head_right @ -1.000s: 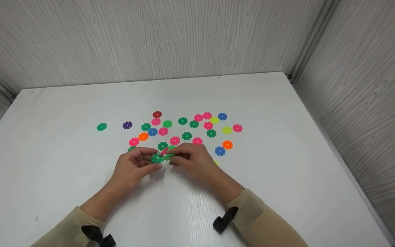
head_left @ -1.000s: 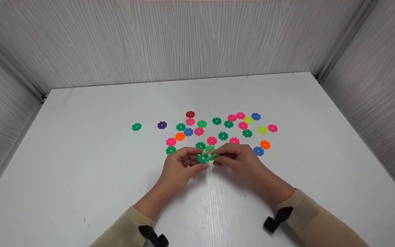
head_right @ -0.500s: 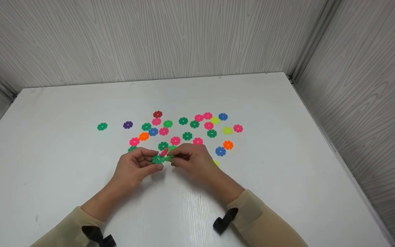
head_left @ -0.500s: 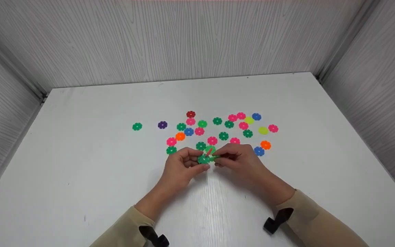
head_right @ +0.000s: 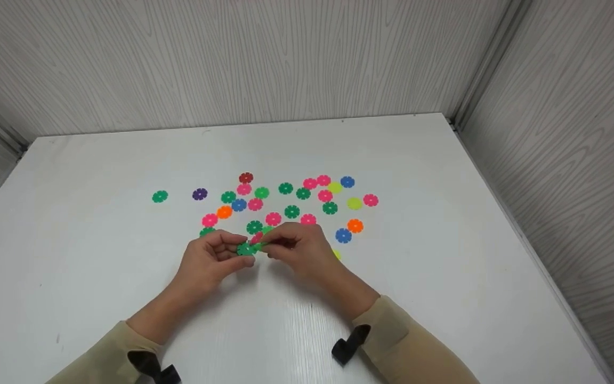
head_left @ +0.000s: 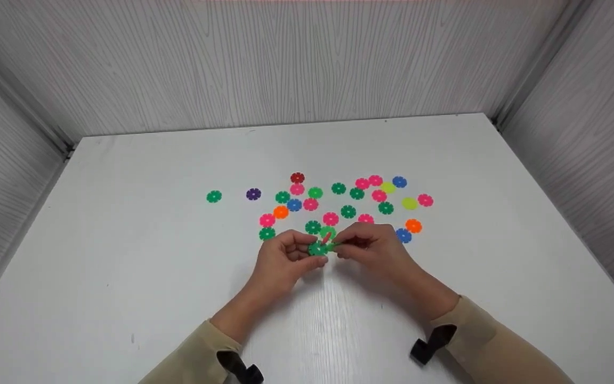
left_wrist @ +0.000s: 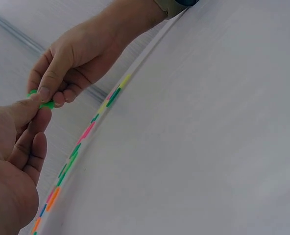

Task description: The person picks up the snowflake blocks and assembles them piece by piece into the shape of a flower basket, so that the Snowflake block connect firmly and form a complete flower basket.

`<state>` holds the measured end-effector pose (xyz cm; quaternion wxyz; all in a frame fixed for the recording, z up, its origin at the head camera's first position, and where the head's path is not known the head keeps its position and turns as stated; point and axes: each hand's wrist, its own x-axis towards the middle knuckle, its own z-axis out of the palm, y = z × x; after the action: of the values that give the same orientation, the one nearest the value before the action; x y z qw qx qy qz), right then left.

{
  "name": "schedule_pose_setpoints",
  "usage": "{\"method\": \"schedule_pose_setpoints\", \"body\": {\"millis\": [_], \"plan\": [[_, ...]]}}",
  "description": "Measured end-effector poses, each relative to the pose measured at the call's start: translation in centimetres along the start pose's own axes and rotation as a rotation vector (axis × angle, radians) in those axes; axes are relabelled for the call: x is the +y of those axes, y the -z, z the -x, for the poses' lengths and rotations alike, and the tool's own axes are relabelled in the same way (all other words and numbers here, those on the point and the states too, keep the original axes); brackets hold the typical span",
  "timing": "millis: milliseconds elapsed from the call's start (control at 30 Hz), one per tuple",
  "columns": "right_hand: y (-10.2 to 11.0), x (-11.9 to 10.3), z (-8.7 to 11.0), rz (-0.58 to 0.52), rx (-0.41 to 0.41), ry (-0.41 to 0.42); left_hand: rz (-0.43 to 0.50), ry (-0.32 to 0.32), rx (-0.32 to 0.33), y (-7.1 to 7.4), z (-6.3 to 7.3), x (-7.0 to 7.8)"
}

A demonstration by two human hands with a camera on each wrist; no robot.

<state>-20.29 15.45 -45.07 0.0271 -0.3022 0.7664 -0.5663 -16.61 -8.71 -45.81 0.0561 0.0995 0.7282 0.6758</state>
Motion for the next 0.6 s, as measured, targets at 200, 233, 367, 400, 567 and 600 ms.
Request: {"method": "schedule_pose_setpoints", "body": {"millis": [200,233,367,400,567,600], "plan": [[0.14,0.10,-0.06,-0.020,0.011,-0.011,0.034,-0.025,-0.025,0.14,-0.24,-0.17],[0.15,0.13,-0.08,-0.021,0.011,-0.017,0.045,-0.031,-0.034,0.22,-0.25,-0.22],[0.24,0.18,-0.06,0.008,0.032,-0.054,0.085,-0.042,-0.071,0.44,-0.27,-0.43],[0.25,0.16,-0.04,0.013,0.036,-0.065,0.088,-0.036,-0.074,0.45,-0.25,-0.45],[0.15,-0.06,0.05,-0.004,0.036,-0.094,0.093,-0.004,-0.079,0.35,-0.08,-0.32],[0.11,-0.08,0.03,-0.006,0.030,-0.088,0.096,0.000,-0.078,0.33,-0.04,-0.26]]}}
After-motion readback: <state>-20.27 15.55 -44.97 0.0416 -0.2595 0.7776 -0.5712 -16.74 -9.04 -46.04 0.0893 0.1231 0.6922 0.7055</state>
